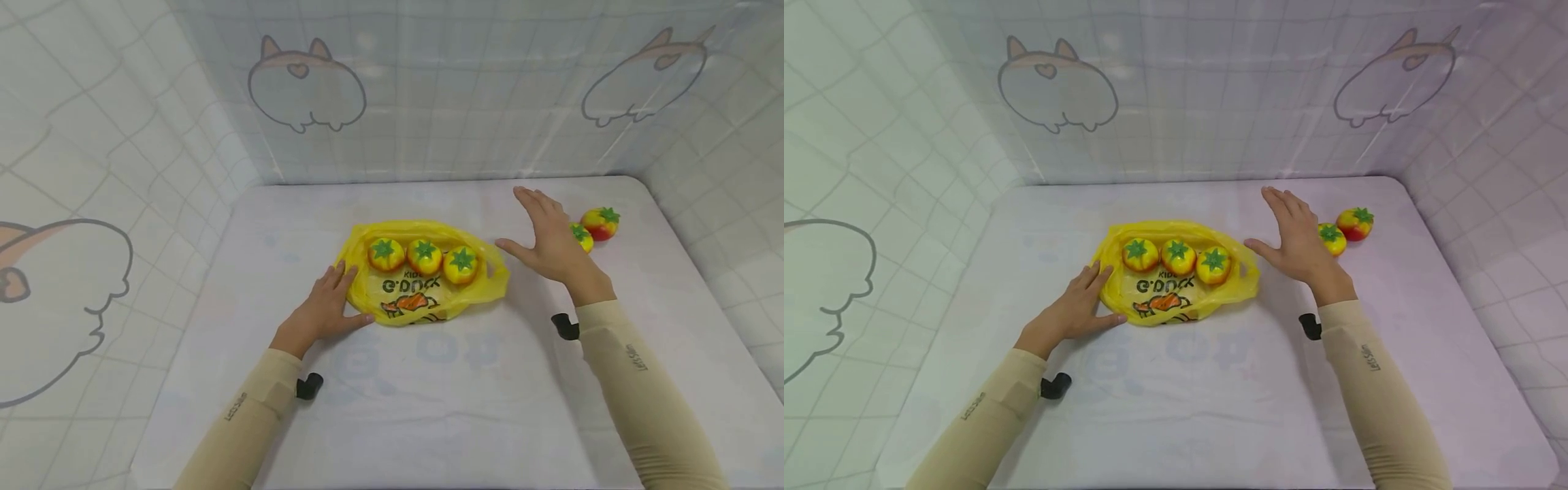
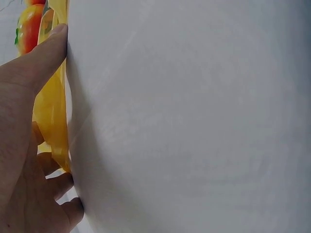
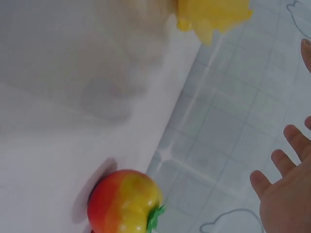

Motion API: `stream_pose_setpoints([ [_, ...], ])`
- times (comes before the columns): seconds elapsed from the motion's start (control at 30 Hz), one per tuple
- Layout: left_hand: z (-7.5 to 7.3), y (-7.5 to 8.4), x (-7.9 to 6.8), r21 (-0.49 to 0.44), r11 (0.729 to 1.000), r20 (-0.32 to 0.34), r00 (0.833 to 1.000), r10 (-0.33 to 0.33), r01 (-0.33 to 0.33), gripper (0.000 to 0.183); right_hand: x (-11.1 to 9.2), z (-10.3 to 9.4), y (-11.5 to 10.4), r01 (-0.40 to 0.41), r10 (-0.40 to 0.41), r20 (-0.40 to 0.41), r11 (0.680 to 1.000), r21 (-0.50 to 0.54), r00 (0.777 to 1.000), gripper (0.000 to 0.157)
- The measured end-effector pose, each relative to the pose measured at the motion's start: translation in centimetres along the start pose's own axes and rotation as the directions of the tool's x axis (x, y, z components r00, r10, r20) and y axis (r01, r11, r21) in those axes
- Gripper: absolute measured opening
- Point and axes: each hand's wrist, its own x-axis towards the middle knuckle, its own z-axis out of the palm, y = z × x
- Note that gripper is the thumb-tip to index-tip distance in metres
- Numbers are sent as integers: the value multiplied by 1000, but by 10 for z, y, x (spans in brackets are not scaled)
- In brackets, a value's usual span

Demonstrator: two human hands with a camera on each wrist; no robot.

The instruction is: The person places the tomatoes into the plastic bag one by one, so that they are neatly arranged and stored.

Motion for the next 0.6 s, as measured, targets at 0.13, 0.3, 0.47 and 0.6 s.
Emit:
stream_pose_setpoints([
  [0.13, -2, 2, 0, 8, 1000, -1, 1000, 3, -3, 117, -3, -6, 5, -16, 16, -38, 1000, 12, 999, 93],
  [0.3, -4, 4, 0, 11, 1000, -3, 1000, 2, -2, 117, -8, -10, 13, -50, 51, -55, 999, 22, 997, 95],
  [0.47, -5, 5, -1, 4, 1000, 5, 1000, -8, 8, 117, -13, -12, 22, -52, 53, -82, 998, 17, 995, 97],
  [0.6, -3, 4, -2, -1, 1000, 7, 1000, -13, 13, 118, -18, -15, 28, -57, 59, -101, 998, 23, 993, 98],
])
